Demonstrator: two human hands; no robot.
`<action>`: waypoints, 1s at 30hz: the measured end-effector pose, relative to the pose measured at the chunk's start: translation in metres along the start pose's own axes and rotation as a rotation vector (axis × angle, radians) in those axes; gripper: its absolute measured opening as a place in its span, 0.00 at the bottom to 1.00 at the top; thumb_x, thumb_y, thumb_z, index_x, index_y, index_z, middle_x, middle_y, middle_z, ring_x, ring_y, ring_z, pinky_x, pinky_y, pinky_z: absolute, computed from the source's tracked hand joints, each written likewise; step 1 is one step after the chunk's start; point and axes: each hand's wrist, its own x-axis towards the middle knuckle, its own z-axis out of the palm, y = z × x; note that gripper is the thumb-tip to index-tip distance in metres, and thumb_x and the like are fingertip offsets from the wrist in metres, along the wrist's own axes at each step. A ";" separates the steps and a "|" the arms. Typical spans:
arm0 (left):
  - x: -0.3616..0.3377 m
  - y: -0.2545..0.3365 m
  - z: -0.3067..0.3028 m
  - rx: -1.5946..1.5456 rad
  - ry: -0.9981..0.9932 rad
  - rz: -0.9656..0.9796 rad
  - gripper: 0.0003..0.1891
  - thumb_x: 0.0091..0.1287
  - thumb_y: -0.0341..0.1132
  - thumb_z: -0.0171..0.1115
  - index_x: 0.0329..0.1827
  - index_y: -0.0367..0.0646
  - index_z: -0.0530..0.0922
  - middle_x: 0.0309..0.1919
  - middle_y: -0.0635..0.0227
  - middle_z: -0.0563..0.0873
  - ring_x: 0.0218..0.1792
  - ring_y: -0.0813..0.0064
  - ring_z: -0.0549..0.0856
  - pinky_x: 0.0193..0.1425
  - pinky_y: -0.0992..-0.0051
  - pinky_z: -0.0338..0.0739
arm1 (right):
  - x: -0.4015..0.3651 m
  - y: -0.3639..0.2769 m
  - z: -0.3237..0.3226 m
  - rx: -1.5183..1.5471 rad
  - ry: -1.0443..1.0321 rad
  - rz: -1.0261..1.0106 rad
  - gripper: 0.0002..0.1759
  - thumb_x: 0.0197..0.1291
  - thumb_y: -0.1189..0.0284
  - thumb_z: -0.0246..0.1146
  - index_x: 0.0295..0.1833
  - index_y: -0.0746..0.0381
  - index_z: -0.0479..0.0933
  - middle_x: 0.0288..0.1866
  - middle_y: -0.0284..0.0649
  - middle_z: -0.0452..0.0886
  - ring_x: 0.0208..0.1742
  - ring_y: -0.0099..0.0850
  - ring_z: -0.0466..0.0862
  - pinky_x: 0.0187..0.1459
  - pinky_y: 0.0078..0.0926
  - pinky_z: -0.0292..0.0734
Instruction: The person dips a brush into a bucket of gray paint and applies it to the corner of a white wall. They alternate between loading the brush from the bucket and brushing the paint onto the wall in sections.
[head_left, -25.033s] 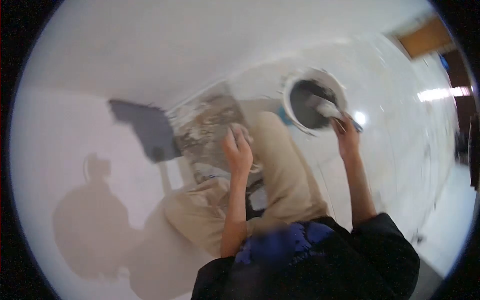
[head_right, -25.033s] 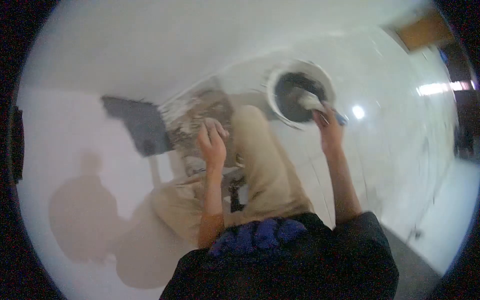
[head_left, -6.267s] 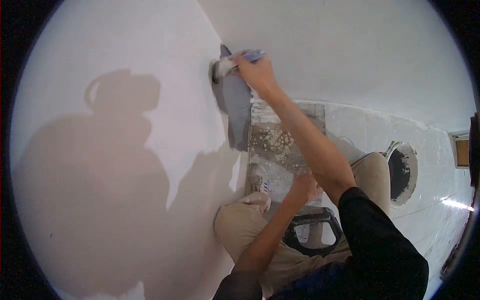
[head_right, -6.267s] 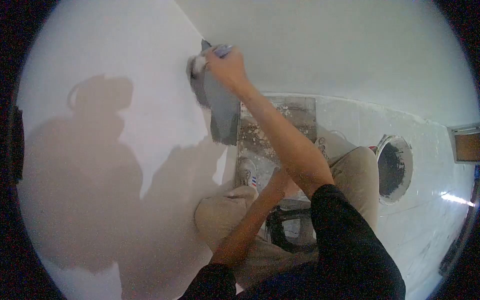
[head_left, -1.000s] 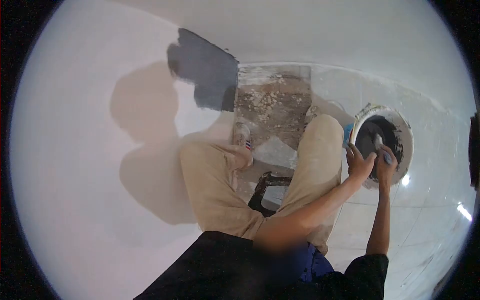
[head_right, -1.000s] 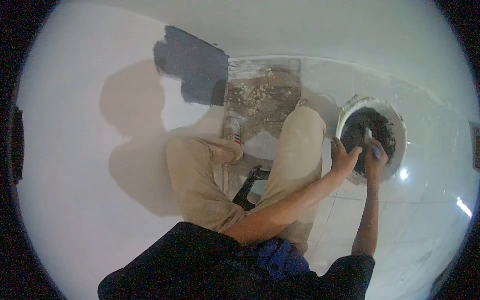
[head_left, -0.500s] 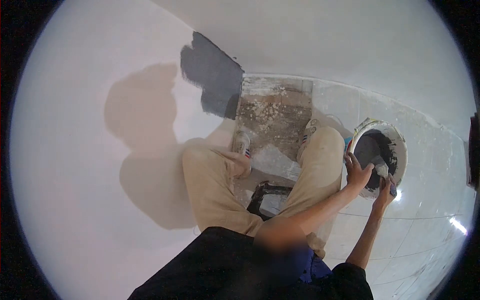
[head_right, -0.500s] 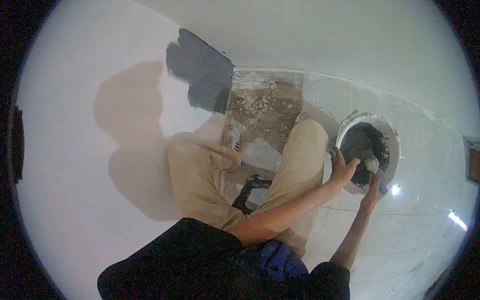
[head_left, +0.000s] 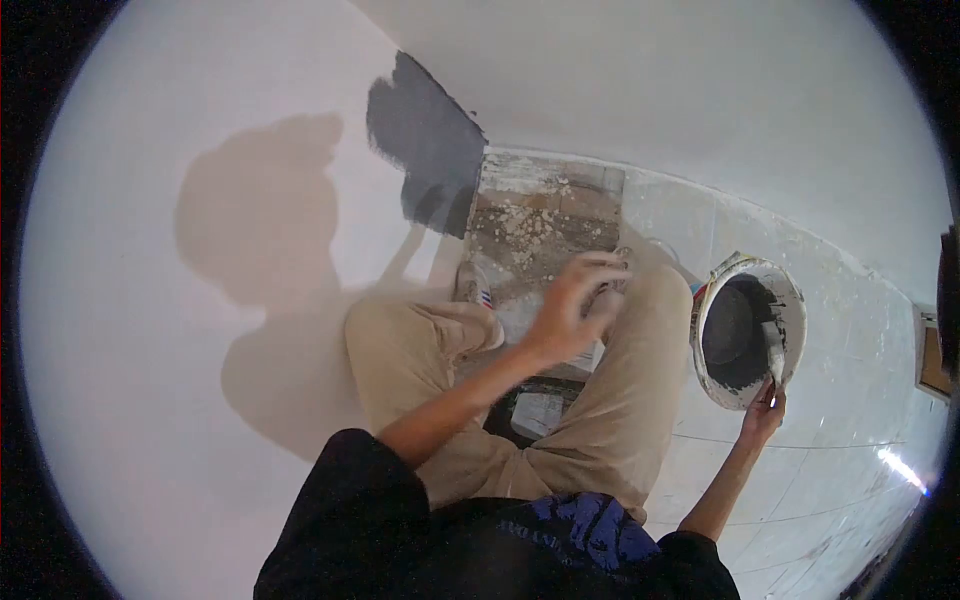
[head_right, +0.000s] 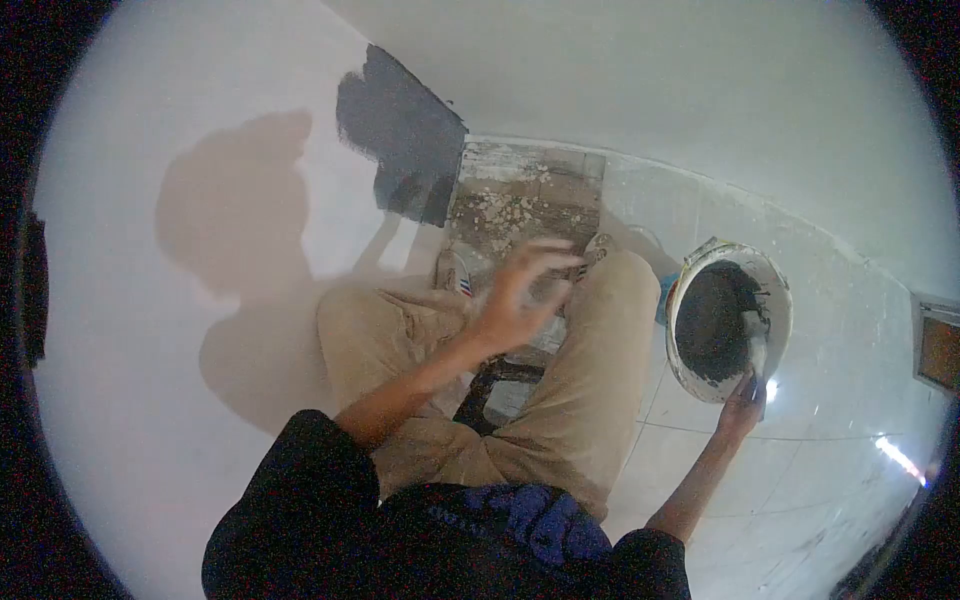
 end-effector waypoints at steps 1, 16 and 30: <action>-0.007 -0.018 -0.015 0.025 0.023 -0.066 0.15 0.63 0.36 0.61 0.53 0.44 0.79 0.56 0.55 0.76 0.58 0.54 0.77 0.62 0.61 0.71 | -0.004 -0.003 0.000 -0.019 -0.051 -0.042 0.20 0.68 0.78 0.54 0.62 0.76 0.67 0.57 0.59 0.74 0.60 0.46 0.76 0.62 0.36 0.80; -0.057 -0.190 -0.052 0.618 -0.850 -0.422 0.33 0.66 0.55 0.56 0.69 0.45 0.67 0.64 0.50 0.71 0.61 0.48 0.74 0.63 0.53 0.71 | -0.179 0.176 0.359 -0.250 -0.766 0.263 0.22 0.68 0.74 0.53 0.64 0.74 0.65 0.64 0.53 0.70 0.66 0.41 0.71 0.72 0.35 0.63; -0.088 -0.281 0.008 0.229 -0.397 -0.316 0.23 0.64 0.45 0.57 0.60 0.47 0.75 0.58 0.53 0.79 0.59 0.51 0.77 0.58 0.50 0.72 | -0.253 0.492 0.432 -0.645 -0.753 0.423 0.09 0.61 0.78 0.61 0.46 0.70 0.78 0.44 0.44 0.82 0.45 0.32 0.84 0.44 0.22 0.85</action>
